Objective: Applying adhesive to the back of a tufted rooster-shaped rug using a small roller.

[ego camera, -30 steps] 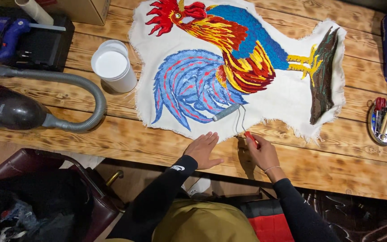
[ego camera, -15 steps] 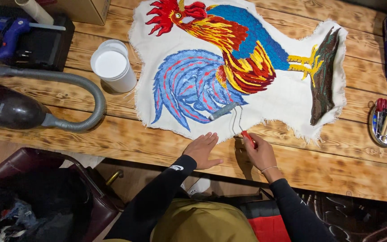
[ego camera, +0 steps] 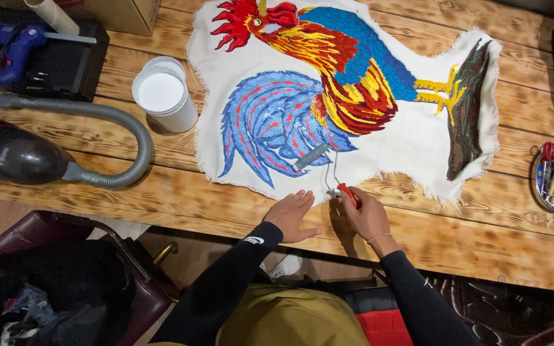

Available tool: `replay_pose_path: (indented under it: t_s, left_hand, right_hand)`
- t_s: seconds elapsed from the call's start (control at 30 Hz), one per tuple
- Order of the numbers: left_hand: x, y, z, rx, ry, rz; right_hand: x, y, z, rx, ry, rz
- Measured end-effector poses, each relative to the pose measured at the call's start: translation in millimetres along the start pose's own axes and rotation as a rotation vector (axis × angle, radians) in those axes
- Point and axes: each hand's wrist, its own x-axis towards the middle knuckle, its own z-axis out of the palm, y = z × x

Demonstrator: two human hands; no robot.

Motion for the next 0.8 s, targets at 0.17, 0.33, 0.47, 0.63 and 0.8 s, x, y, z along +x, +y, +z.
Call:
replay_pose_path:
  t_s: [0.17, 0.33, 0.47, 0.63, 0.8]
  left_hand:
    - [-1.9, -0.3, 0.4, -0.008, 0.011, -0.001]
    - [-0.1, -0.4, -0.5, -0.018, -0.001, 0.001]
    - [-0.2, 1.0, -3.1, -0.012, -0.029, -0.004]
    - [-1.2, 0.3, -2.7, -0.017, -0.024, -0.004]
    - [-0.6, -0.3, -2.8, -0.033, -0.017, 0.007]
  right_hand:
    - [2.6, -0.4, -1.7, 0.041, 0.038, 0.047]
    - [4.1, -8.5, -1.9, 0.009, 0.023, 0.032]
    - [6.1, -8.2, 2.4, -0.035, -0.005, 0.015]
    - [4.9, -13.9, -3.5, 0.015, 0.003, 0.058]
    - [1.9, -6.3, -10.0, -0.036, 0.006, 0.008]
